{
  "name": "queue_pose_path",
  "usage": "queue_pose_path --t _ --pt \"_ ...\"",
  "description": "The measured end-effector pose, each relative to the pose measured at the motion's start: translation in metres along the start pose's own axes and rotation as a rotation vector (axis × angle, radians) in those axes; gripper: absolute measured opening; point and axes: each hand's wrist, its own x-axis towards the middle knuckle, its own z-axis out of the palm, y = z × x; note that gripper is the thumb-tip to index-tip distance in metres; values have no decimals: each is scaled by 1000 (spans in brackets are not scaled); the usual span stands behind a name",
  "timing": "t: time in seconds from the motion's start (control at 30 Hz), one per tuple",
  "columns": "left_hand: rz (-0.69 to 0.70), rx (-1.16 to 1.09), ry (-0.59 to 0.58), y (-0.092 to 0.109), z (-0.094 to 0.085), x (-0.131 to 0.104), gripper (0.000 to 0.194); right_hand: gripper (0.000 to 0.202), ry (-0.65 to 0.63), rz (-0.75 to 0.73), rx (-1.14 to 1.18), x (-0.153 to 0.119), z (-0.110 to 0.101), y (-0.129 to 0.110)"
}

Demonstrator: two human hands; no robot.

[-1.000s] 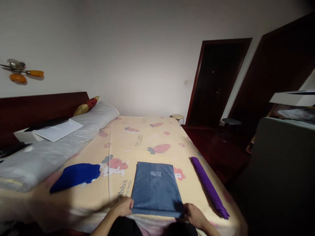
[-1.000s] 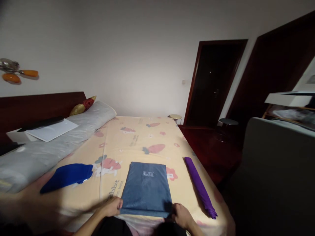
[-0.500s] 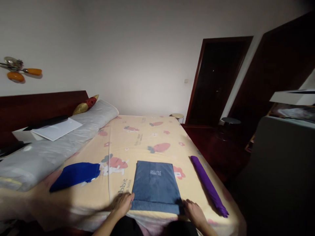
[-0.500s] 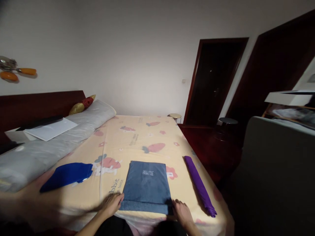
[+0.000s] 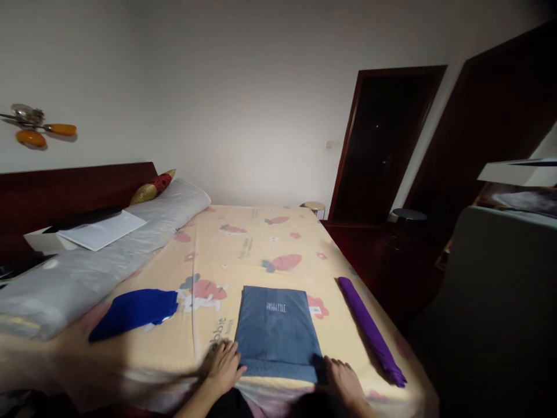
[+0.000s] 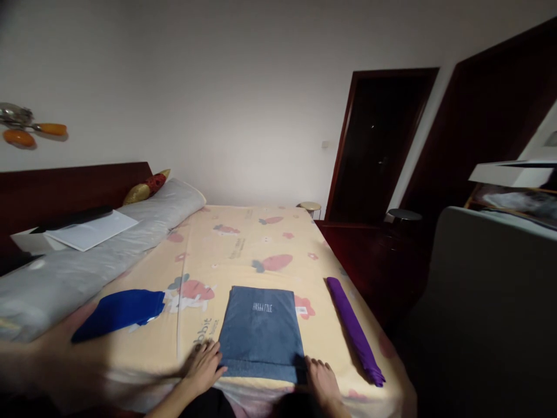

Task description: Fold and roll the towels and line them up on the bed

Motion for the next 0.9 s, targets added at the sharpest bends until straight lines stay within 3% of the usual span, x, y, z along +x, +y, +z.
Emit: queue_pose_path --t 0.1,0.17,0.33,0.4,0.53,0.77,0.9 --pt "-58 32 -10 6 6 3 45 56 62 -6 -12 -2 0 -22" --pt "-89 51 5 10 9 3 45 58 102 -96 12 -5 6 -43" --pt "-107 82 14 14 11 4 45 68 128 -667 123 -12 39 -80" --pt "-103 96 14 15 12 5 45 73 194 -761 97 -10 53 -79" --pt "-50 104 21 22 13 8 43 82 312 -756 -32 -5 72 -61" --pt "364 -61 -8 54 35 1 59 88 172 -714 -17 -3 78 -52" --pt "451 -86 -121 57 55 0 85 90 149 -732 -4 -1 79 -50"
